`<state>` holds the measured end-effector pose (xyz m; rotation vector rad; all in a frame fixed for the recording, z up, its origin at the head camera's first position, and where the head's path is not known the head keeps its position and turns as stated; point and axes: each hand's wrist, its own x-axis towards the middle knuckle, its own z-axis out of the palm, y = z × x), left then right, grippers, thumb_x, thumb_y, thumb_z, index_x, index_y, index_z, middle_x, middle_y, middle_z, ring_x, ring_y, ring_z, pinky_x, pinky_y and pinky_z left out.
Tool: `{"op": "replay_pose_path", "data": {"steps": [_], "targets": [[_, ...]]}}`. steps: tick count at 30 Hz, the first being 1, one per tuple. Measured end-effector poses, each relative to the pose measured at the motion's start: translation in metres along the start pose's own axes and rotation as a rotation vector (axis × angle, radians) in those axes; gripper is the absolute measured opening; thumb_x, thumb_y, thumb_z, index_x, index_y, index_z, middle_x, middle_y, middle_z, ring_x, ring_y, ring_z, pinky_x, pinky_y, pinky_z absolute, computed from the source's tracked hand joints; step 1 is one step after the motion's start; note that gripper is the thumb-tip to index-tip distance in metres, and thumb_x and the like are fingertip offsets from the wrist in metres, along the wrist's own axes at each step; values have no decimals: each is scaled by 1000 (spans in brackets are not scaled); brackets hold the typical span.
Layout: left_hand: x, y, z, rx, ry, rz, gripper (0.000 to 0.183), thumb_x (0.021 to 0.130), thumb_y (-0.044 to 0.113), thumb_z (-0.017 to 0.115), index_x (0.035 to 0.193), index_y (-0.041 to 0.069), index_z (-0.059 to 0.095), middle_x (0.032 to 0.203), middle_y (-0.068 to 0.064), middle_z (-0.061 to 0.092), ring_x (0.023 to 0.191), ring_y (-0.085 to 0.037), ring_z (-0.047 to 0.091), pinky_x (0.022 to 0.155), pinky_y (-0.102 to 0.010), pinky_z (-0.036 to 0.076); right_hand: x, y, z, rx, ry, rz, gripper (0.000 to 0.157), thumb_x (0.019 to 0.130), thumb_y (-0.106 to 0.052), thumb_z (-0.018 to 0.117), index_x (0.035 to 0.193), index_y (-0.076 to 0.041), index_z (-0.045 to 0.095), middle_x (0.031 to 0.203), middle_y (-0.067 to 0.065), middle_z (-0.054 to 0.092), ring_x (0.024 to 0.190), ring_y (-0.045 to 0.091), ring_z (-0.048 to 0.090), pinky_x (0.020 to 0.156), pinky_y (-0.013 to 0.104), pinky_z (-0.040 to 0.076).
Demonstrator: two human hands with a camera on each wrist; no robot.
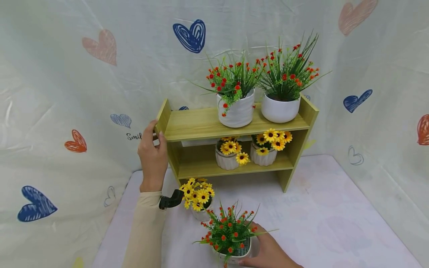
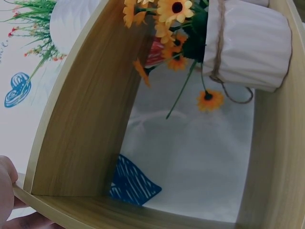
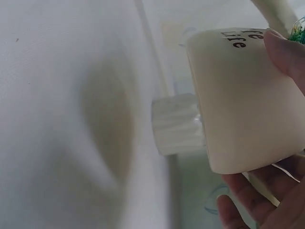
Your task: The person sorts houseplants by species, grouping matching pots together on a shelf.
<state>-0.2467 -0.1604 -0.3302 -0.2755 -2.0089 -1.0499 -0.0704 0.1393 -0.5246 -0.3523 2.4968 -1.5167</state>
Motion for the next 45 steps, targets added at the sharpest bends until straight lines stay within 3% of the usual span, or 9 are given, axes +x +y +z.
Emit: {"op": "replay_pose_path", "data": {"steps": [4, 13, 18, 21, 25, 29, 35, 45], "targets": [[1, 1, 1, 2, 2, 11, 37, 110, 10, 55, 146, 1, 57, 139, -24, 63, 107, -43, 71, 79, -58, 65, -12, -9, -11, 21, 41, 44, 98, 73, -37, 98, 153, -6, 51, 155, 20, 53, 144, 53, 44, 109, 75, 42], [1, 0, 2, 6, -2, 2, 38, 110, 10, 54, 147, 1, 56, 139, -25, 63, 108, -44, 70, 81, -59, 64, -23, -35, -29, -41, 180, 117, 101, 71, -36, 99, 154, -5, 50, 153, 17, 56, 139, 44, 54, 106, 58, 53], [2, 1, 1, 6, -3, 0, 38, 110, 10, 53, 147, 1, 56, 139, -24, 63, 108, -44, 70, 81, -59, 64, -17, -61, -38, -45, 320, 73, 107, 66, -37, 102, 154, -5, 51, 149, 13, 60, 138, 37, 56, 106, 51, 53], [2, 1, 1, 4, -3, -1, 38, 110, 10, 53, 147, 1, 56, 139, -24, 63, 108, -44, 70, 81, -60, 64, -8, -81, -44, -30, 394, -21, 108, 63, -35, 104, 153, -7, 52, 147, 7, 63, 135, 30, 58, 106, 46, 54], [1, 2, 0, 1, -1, -1, 38, 110, 10, 54, 147, 1, 57, 138, -24, 64, 107, -43, 70, 79, -59, 64, 9, -105, -52, -35, 469, -210, 103, 63, -28, 105, 151, -10, 54, 144, 3, 65, 131, 18, 61, 103, 36, 56], [0, 2, 0, 2, -1, 2, 39, 110, 11, 54, 148, 2, 56, 137, -24, 64, 107, -43, 70, 78, -58, 65, 30, -127, -58, -88, 529, -373, 100, 64, -22, 104, 149, -11, 52, 144, 2, 63, 134, 15, 57, 106, 28, 52], [-1, 0, -1, 0, -1, -7, 39, 110, 10, 54, 148, 3, 56, 136, -25, 64, 110, -42, 69, 78, -58, 65, 67, -162, -64, -200, 603, -566, 96, 63, -28, 104, 142, -4, 54, 137, 12, 63, 130, 29, 60, 107, 50, 52], [0, -3, 0, 24, 16, 28, 36, 110, 9, 53, 145, 2, 58, 129, -24, 67, 102, -42, 71, 72, -55, 64, 119, -209, -67, -376, 739, -635, 94, 69, -48, 98, 143, -3, 61, 136, 13, 69, 128, 31, 62, 110, 54, 49]]}}
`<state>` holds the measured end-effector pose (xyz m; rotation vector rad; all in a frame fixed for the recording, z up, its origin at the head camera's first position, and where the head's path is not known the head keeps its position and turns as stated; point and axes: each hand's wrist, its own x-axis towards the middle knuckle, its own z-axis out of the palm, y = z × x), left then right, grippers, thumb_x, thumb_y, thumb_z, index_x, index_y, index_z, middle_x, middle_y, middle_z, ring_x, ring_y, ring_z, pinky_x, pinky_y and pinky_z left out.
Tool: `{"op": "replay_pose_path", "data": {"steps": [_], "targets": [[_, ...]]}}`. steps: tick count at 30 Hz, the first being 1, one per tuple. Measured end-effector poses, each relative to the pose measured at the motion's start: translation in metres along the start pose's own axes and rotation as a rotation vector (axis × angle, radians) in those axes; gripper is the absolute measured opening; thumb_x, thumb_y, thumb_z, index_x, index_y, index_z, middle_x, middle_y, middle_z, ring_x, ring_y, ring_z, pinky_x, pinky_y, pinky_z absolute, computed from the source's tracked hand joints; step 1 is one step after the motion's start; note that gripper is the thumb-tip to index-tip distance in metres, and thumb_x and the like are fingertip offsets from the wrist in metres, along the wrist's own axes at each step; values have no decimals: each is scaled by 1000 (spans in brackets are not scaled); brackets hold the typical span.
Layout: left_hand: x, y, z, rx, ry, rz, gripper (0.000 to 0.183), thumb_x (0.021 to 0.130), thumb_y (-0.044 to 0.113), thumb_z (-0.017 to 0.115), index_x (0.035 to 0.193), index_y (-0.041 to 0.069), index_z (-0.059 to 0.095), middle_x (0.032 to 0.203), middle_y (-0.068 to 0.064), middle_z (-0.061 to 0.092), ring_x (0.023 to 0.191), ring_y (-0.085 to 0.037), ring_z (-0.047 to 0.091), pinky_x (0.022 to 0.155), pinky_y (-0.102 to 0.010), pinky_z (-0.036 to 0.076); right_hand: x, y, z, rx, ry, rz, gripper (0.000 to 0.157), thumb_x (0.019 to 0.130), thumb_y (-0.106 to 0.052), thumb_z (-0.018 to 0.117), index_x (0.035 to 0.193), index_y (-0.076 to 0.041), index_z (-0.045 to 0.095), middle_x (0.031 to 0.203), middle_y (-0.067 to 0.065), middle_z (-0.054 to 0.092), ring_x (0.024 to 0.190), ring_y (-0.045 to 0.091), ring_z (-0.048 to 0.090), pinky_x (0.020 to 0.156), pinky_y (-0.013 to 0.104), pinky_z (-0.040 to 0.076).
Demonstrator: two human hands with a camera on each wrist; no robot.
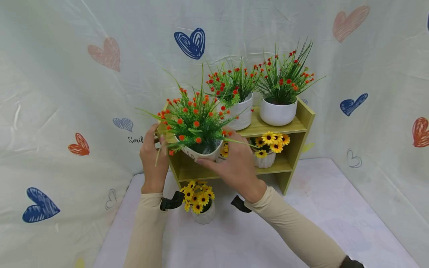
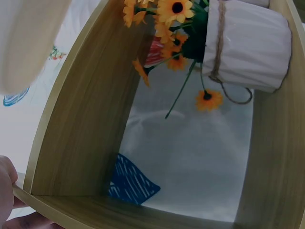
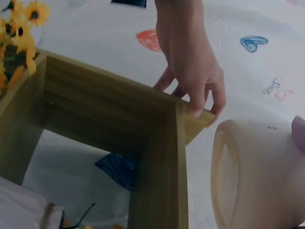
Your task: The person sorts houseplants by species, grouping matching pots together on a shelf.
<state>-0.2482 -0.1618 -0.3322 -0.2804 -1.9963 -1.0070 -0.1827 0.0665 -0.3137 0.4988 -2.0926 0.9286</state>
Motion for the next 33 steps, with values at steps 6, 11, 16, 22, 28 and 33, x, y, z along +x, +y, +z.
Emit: {"op": "replay_pose_path", "data": {"steps": [6, 11, 16, 22, 28, 33], "targets": [[0, 3, -1, -14, -18, -32, 37, 111, 14, 53, 147, 4, 59, 139, -21, 64, 111, -42, 72, 80, -58, 65, 23, 0, 19, -106, 55, -12, 98, 72, -55, 95, 145, 0, 59, 132, 16, 71, 124, 32, 65, 103, 55, 53], [0, 0, -1, 1, -3, 6, 34, 111, 12, 54, 142, 0, 59, 132, -24, 66, 108, -45, 72, 78, -60, 64, 35, -1, 31, -192, 48, -19, 99, 75, -61, 90, 145, 2, 58, 134, 17, 71, 122, 32, 67, 101, 52, 54], [1, 1, -1, -5, -1, 0, 37, 110, 10, 56, 145, 0, 58, 135, -25, 65, 107, -45, 71, 77, -59, 64, 43, -2, 39, -237, 32, -27, 95, 80, -65, 85, 144, 1, 58, 133, 17, 70, 122, 32, 67, 102, 50, 53], [0, 3, -1, -11, 1, -9, 38, 109, 10, 56, 146, 1, 58, 138, -24, 64, 107, -45, 71, 78, -59, 64, 51, -5, 45, -306, -9, -5, 97, 84, -67, 79, 148, 1, 54, 135, 18, 69, 123, 33, 67, 103, 48, 53], [0, 4, -1, -7, 2, -15, 38, 109, 10, 57, 145, 0, 58, 140, -23, 64, 108, -45, 71, 80, -59, 64, 58, -9, 50, -367, -42, 5, 97, 88, -68, 74, 149, 3, 51, 127, 18, 71, 114, 32, 70, 95, 47, 56], [1, 3, -1, -1, 2, -19, 38, 109, 10, 56, 145, 0, 58, 141, -22, 64, 107, -45, 71, 81, -59, 64, 62, -9, 55, -397, -53, 5, 97, 91, -68, 71, 149, 6, 50, 128, 20, 69, 114, 33, 70, 93, 47, 58]]}}
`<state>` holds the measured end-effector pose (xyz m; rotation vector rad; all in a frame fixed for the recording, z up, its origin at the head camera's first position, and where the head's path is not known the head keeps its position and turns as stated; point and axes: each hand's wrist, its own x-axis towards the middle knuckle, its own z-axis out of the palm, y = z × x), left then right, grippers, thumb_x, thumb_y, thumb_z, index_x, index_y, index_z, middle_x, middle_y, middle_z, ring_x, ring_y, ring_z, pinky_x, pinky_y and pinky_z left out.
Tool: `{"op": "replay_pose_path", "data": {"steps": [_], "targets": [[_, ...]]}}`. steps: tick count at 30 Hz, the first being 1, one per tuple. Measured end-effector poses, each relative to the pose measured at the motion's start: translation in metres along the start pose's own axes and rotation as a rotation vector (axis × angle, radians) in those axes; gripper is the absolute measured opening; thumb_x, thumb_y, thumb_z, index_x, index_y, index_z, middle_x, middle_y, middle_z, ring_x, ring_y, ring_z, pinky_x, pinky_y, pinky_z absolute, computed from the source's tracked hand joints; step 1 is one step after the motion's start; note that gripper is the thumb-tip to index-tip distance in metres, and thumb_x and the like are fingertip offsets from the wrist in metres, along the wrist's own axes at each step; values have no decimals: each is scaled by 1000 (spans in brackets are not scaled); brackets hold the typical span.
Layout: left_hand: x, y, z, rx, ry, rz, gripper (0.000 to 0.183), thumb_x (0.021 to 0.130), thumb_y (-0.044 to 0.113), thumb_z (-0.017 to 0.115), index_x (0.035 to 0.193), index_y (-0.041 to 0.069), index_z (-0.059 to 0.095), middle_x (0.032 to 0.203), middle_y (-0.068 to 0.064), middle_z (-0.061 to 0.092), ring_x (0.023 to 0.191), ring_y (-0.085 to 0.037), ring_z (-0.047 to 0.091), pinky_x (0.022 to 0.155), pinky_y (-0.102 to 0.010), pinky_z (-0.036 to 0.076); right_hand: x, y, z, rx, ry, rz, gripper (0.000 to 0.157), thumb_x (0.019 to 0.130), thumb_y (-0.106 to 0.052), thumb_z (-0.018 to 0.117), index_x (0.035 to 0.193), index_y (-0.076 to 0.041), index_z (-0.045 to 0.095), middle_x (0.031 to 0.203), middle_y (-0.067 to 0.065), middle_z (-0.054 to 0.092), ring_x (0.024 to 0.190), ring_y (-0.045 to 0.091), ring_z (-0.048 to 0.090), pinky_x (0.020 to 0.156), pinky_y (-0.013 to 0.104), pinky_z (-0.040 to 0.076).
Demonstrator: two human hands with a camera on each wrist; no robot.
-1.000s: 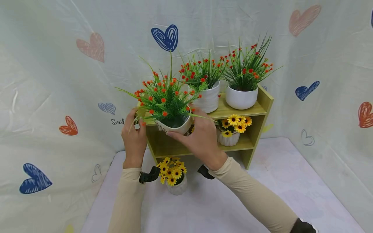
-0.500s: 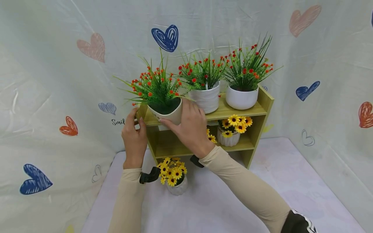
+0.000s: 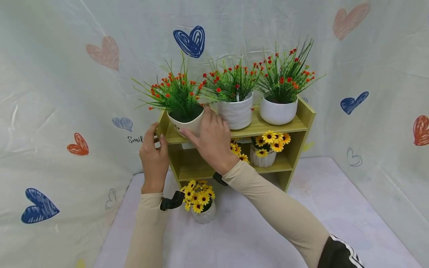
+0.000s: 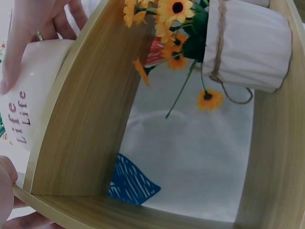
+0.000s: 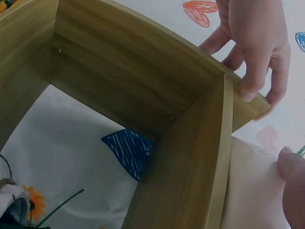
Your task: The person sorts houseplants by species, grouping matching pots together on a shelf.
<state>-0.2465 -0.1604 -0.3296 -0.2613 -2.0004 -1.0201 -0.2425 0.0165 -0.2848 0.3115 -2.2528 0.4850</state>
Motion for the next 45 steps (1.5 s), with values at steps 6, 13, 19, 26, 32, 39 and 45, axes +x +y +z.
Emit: {"op": "replay_pose_path", "data": {"steps": [6, 13, 19, 26, 32, 39, 45], "targets": [[0, 0, 1, -2, -5, -10, 38, 109, 10, 55, 146, 0, 57, 140, -23, 64, 108, -45, 71, 81, -59, 64, 4, -1, 4, -22, 9, -9, 94, 94, -65, 70, 145, 11, 50, 129, 23, 67, 109, 35, 71, 91, 47, 61], [-1, 2, 0, 5, -12, -32, 39, 109, 10, 55, 147, 1, 56, 141, -22, 64, 111, -44, 71, 85, -59, 63, 8, 0, 9, -30, 0, 6, 91, 96, -63, 68, 147, 10, 48, 125, 22, 67, 103, 33, 73, 86, 46, 63], [-1, 2, 0, 7, -6, -32, 39, 109, 10, 56, 147, 2, 57, 141, -22, 64, 111, -43, 71, 85, -59, 63, 5, -1, 9, 5, -17, 14, 94, 96, -62, 69, 151, 9, 43, 136, 24, 63, 115, 35, 70, 96, 45, 61], [-1, 0, 0, 2, -6, -16, 38, 109, 10, 56, 146, 2, 57, 141, -22, 64, 111, -43, 71, 83, -59, 64, -29, 9, -1, 118, 18, -15, 97, 93, -54, 78, 157, 8, 38, 156, 26, 48, 140, 37, 54, 115, 48, 50], [-1, -1, 1, -12, -9, -18, 38, 110, 10, 55, 147, 2, 57, 142, -21, 63, 111, -42, 71, 83, -58, 64, -81, 25, -7, 231, 100, -70, 87, 90, -39, 86, 153, 5, 45, 157, 24, 47, 141, 39, 52, 114, 55, 49], [0, -1, 1, -13, -7, -17, 38, 109, 10, 55, 146, 1, 57, 142, -21, 64, 111, -41, 71, 83, -57, 64, -151, 48, 0, 319, 125, -121, 69, 107, -51, 56, 143, 8, 54, 148, 23, 56, 132, 39, 58, 105, 56, 53], [0, -1, 2, -10, -3, -6, 38, 110, 10, 55, 146, 0, 57, 141, -22, 64, 109, -42, 71, 83, -57, 64, -201, 61, 17, 305, -17, -23, 65, 88, -25, 88, 138, 4, 59, 141, 19, 61, 123, 37, 65, 97, 57, 58]]}}
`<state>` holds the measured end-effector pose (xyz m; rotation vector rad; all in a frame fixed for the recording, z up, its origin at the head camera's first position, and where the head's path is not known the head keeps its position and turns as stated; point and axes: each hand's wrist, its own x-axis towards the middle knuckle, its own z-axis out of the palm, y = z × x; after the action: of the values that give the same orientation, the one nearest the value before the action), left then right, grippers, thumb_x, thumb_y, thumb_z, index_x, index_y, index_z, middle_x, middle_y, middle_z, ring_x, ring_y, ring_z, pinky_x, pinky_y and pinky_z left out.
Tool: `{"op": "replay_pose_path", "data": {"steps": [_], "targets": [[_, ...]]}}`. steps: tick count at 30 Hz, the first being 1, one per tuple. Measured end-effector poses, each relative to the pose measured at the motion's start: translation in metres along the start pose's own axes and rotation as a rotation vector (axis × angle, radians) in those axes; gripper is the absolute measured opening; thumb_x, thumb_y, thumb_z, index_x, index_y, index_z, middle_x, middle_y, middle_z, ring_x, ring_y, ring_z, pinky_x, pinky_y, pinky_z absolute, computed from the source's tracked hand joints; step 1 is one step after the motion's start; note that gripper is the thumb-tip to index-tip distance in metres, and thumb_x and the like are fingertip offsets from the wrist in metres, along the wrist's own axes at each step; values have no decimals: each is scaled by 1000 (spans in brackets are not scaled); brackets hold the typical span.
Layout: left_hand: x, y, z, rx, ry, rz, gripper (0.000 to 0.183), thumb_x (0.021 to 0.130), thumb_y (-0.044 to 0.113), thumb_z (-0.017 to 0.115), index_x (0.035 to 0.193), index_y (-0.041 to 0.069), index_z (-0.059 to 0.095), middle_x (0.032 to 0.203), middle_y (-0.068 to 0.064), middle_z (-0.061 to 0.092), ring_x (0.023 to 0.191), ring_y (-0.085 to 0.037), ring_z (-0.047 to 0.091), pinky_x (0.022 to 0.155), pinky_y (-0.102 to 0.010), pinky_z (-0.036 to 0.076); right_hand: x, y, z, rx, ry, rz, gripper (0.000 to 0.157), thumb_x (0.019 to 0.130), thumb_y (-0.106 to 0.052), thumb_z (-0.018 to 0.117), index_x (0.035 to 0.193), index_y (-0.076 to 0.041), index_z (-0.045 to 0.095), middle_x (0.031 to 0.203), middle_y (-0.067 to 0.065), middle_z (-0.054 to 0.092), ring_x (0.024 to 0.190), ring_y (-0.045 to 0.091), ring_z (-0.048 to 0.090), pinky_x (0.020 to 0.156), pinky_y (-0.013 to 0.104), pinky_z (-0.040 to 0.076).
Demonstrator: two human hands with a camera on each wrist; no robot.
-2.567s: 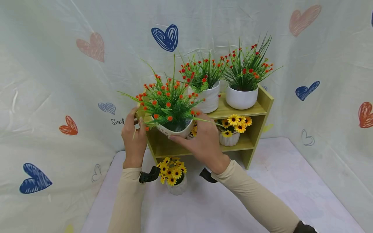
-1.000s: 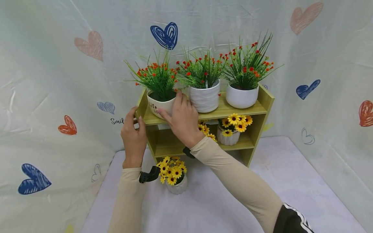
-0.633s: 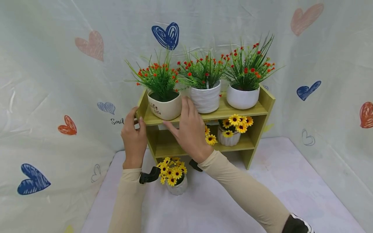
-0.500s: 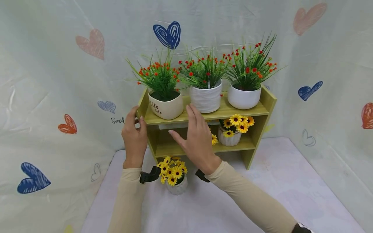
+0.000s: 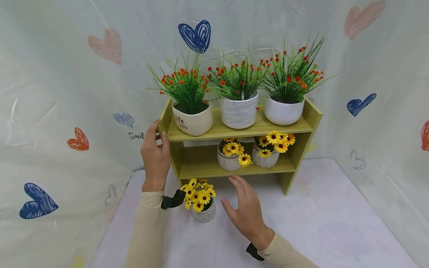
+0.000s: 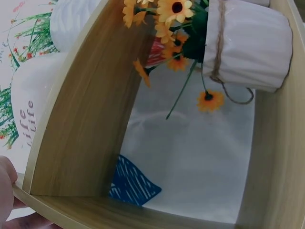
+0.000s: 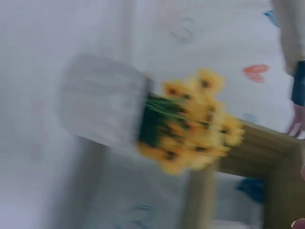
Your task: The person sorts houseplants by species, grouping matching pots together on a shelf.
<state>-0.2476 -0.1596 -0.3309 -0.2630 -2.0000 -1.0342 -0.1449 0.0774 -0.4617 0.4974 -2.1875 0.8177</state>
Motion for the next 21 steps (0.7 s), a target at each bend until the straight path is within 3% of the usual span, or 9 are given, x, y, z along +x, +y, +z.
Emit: {"op": "replay_pose_path", "data": {"steps": [6, 11, 21], "targets": [[1, 0, 1, 6, 2, -8, 38, 109, 11, 55, 146, 0, 57, 141, -22, 63, 109, -42, 71, 84, -57, 64, -35, 14, 22, 1, -206, 204, 71, 87, -24, 89, 142, 3, 55, 142, 19, 59, 128, 37, 62, 99, 56, 57], [1, 2, 0, 3, 1, -21, 39, 109, 10, 55, 147, 1, 56, 143, -21, 63, 111, -41, 70, 85, -57, 64, -51, 26, 43, 81, -380, 317, 78, 87, -28, 89, 147, 3, 49, 145, 21, 57, 129, 39, 60, 102, 57, 55], [1, 2, 1, 9, -8, -30, 39, 109, 9, 55, 147, 1, 56, 143, -21, 63, 112, -41, 70, 86, -58, 63, -58, 36, 76, 293, -536, 431, 94, 84, -35, 91, 153, 6, 42, 152, 25, 51, 139, 43, 52, 112, 61, 47]]}}
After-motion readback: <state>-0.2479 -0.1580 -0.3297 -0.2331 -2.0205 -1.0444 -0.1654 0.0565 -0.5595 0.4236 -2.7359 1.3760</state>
